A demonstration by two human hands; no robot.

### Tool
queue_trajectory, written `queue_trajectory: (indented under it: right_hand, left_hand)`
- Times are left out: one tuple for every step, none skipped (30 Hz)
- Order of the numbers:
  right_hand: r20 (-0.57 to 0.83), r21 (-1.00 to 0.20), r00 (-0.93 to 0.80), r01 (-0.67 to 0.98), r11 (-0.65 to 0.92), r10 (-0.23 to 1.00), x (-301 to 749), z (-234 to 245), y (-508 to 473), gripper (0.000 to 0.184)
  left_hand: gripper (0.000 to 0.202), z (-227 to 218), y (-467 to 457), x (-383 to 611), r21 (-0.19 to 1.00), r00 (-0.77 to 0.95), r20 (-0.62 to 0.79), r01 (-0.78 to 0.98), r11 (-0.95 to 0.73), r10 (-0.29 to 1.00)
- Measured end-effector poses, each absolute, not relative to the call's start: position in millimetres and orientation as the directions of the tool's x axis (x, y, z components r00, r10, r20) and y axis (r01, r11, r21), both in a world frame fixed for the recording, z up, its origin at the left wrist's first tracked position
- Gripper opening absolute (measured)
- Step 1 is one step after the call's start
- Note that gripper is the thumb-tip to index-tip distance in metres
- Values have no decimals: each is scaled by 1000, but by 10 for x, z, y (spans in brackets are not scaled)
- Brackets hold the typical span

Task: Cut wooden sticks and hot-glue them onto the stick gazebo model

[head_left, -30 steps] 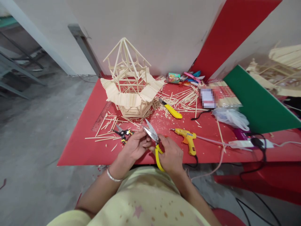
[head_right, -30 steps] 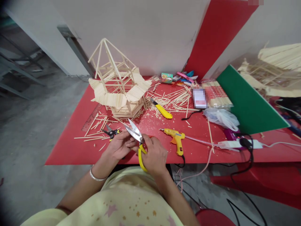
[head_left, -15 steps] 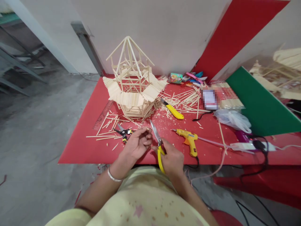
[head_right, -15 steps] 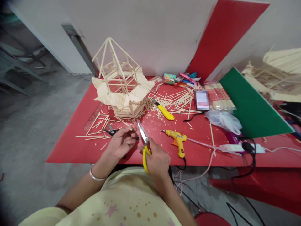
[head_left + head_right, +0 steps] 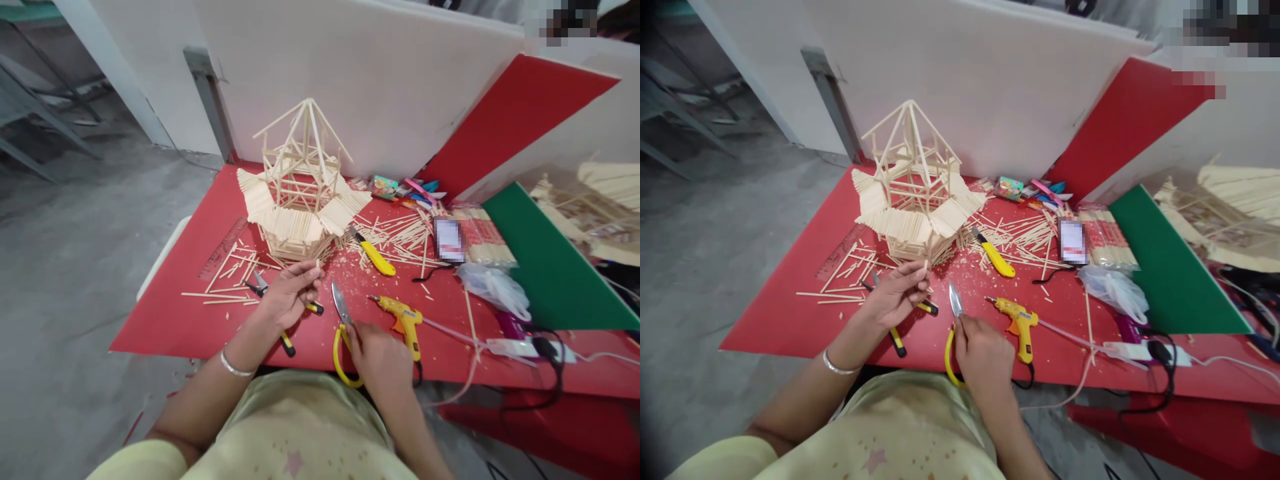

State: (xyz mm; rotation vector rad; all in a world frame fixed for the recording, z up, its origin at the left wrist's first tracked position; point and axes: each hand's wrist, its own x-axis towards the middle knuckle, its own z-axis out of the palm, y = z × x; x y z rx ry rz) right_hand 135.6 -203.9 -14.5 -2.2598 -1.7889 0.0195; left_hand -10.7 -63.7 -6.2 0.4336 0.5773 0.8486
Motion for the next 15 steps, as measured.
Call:
queue_trajectory:
  right_hand:
    - [209,-329,234,931,-157,950,1356,-73,-1954,28]
    - [261,-453,239,886,-100,935,1350,0,-1858,27]
    - [295,-562,259,826,-52,920,1339,69,-1755,26]
    - [308,-651,288,758,-19,907,1324,131,-1649,25]
    - [303,-722,320,692,-3,898,1306,180,-1543,25]
    - [288,-778,342,629,10,895,1289,215,-1442,24]
    - [264,-824,352,566,21,898,1273,234,-1349,23]
    - [238,-866,354,500,32,905,1260,239,-1266,22]
    - [207,-902,346,429,41,915,1251,230,-1194,21]
    - [170,-935,338,352,43,926,1246,210,-1133,20]
    - [125,-963,329,268,34,936,1245,182,-1082,20]
    - [77,-983,322,182,18,944,1246,151,-1040,20]
    - [30,-995,318,98,-2,948,1249,119,-1005,20]
    - [-13,-1000,314,23,-21,949,1253,91,-976,21]
    - [-46,-999,311,-42,-34,949,1257,68,-951,21]
  left_hand:
    - [29,-65,-620,-107,567,538,-302,-562,602,787]
    - [29,-69,-603,-107,563,552,-305,-553,614,776]
    - [29,-71,-587,-105,557,564,-308,-545,626,766]
    - [29,-73,-570,-102,553,576,-311,-538,637,756]
    - [29,-75,-554,-97,550,585,-312,-531,644,749]
    - [30,-76,-536,-93,551,595,-308,-525,649,743]
    - [30,-78,-518,-88,554,602,-300,-522,649,740]
    - [30,-81,-498,-84,560,609,-288,-519,646,739]
    - [29,-86,-476,-81,565,617,-277,-515,644,737]
    - [28,-92,-454,-78,569,625,-269,-511,644,733]
    - [27,-99,-431,-77,571,632,-266,-505,647,728]
    - [27,-107,-409,-76,572,637,-271,-496,653,722]
    - [27,-113,-387,-75,571,640,-282,-487,661,715]
    - [27,-119,-367,-74,566,646,-294,-476,673,704]
    - [28,-123,-350,-70,559,652,-302,-471,683,696]
